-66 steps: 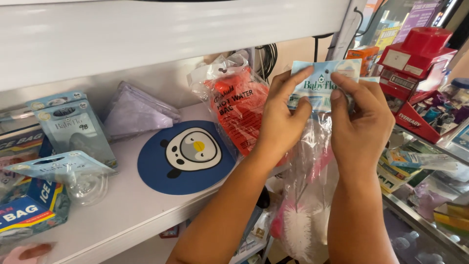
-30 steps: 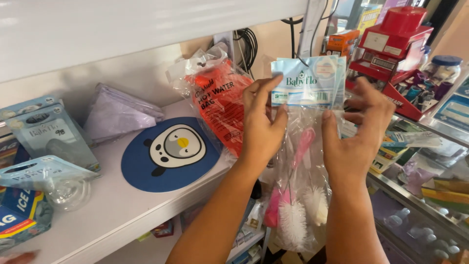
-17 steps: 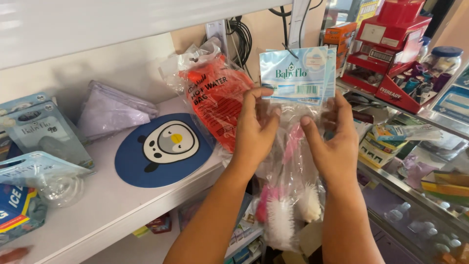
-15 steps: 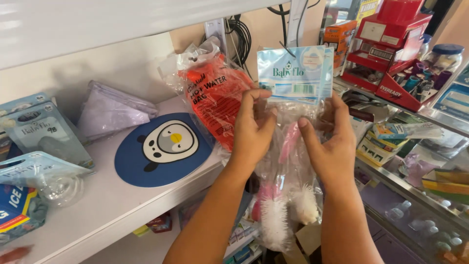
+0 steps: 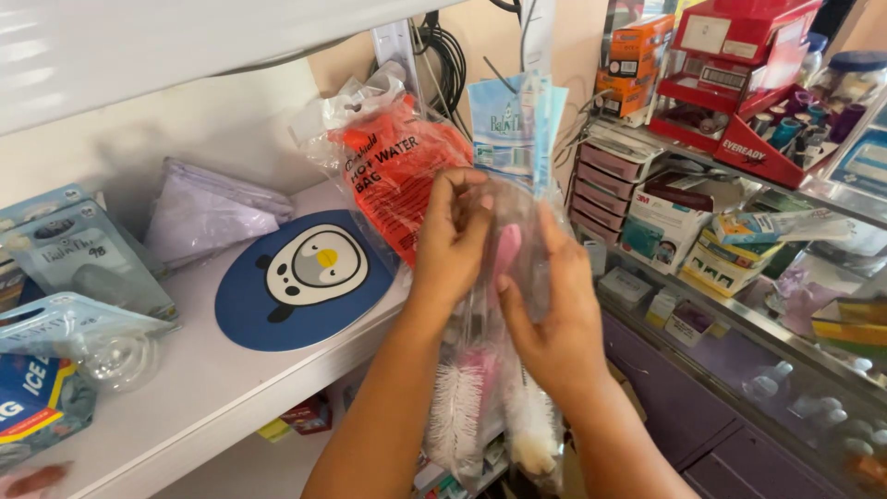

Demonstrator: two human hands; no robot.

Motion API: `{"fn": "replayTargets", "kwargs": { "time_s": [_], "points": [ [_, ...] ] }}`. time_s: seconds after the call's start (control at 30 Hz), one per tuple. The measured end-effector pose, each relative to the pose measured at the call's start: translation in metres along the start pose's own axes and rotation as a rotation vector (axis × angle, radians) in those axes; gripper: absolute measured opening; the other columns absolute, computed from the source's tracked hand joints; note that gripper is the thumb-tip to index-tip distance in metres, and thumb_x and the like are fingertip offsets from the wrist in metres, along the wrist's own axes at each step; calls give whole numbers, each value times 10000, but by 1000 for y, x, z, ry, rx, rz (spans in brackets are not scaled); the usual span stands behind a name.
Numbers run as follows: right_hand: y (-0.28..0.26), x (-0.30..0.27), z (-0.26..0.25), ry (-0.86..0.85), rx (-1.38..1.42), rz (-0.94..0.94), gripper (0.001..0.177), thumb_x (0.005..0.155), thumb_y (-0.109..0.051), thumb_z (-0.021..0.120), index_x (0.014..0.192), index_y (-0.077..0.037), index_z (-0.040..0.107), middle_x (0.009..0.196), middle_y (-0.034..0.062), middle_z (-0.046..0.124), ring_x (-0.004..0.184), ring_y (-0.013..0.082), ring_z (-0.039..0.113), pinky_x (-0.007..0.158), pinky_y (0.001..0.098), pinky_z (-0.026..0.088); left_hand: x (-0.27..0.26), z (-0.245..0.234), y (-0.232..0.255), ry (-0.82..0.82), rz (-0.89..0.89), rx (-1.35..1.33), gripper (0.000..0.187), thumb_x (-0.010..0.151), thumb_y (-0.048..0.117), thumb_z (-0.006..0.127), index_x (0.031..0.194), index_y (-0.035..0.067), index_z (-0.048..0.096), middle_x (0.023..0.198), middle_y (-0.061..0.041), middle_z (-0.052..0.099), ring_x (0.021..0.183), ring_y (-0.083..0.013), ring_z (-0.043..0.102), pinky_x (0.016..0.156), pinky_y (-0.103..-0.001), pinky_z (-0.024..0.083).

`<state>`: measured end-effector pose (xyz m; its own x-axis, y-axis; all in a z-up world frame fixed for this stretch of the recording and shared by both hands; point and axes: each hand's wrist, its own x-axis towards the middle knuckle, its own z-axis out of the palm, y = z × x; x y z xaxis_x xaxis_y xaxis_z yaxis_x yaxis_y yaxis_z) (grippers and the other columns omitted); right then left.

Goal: The person organizes baby supplies on a shelf by picking up items like pacifiers and bottle brushes, examining their packaging, and placing them back. They handle multiple items including a pacifier, bottle brushes, and a hot water bag, moving them around the shelf to arrange them.

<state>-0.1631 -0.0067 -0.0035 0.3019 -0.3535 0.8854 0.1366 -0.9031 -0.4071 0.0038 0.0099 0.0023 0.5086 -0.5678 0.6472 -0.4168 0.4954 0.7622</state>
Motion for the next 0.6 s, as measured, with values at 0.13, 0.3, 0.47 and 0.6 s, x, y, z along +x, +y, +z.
{"fn": "replayTargets", "kwargs": {
  "time_s": [0.13,0.3,0.47,0.6],
  "points": [
    [-3,-7,8,-7,21,-26,753,905,-23,698,1550,79,323,1481,283,503,1343,432,513,1152,461,396,-1,-6,-9,-36,65,-92,207,1064,89,600,1253,59,522,1130,-15,586,1007,-85,565,900,-244,491],
    [-1,-10,10,3,-10,-8,779,890,-12,695,1557,66,301,1534,301,429,1445,472,426,1215,495,336,-6,-8,1,-41,-9,46,238,1051,114,622,1273,62,551,1114,-50,607,973,-85,569,867,-242,508],
    [-5,-11,1,23,-36,31,850,895,-30,703,1596,54,230,1625,293,293,1515,474,339,1249,513,310,-24,-7,25,-65,198,318,369,1009,95,646,1370,66,570,1542,-133,513,1318,-247,547,1086,-345,466],
    [-6,-8,-11,50,-173,49,915,881,-54,740,1613,36,197,1656,296,224,1542,475,272,1266,539,267,-44,-9,33,-143,250,452,485,973,104,681,1441,73,559,1616,-191,425,1536,-367,398,1249,-452,343]
  ]
}}
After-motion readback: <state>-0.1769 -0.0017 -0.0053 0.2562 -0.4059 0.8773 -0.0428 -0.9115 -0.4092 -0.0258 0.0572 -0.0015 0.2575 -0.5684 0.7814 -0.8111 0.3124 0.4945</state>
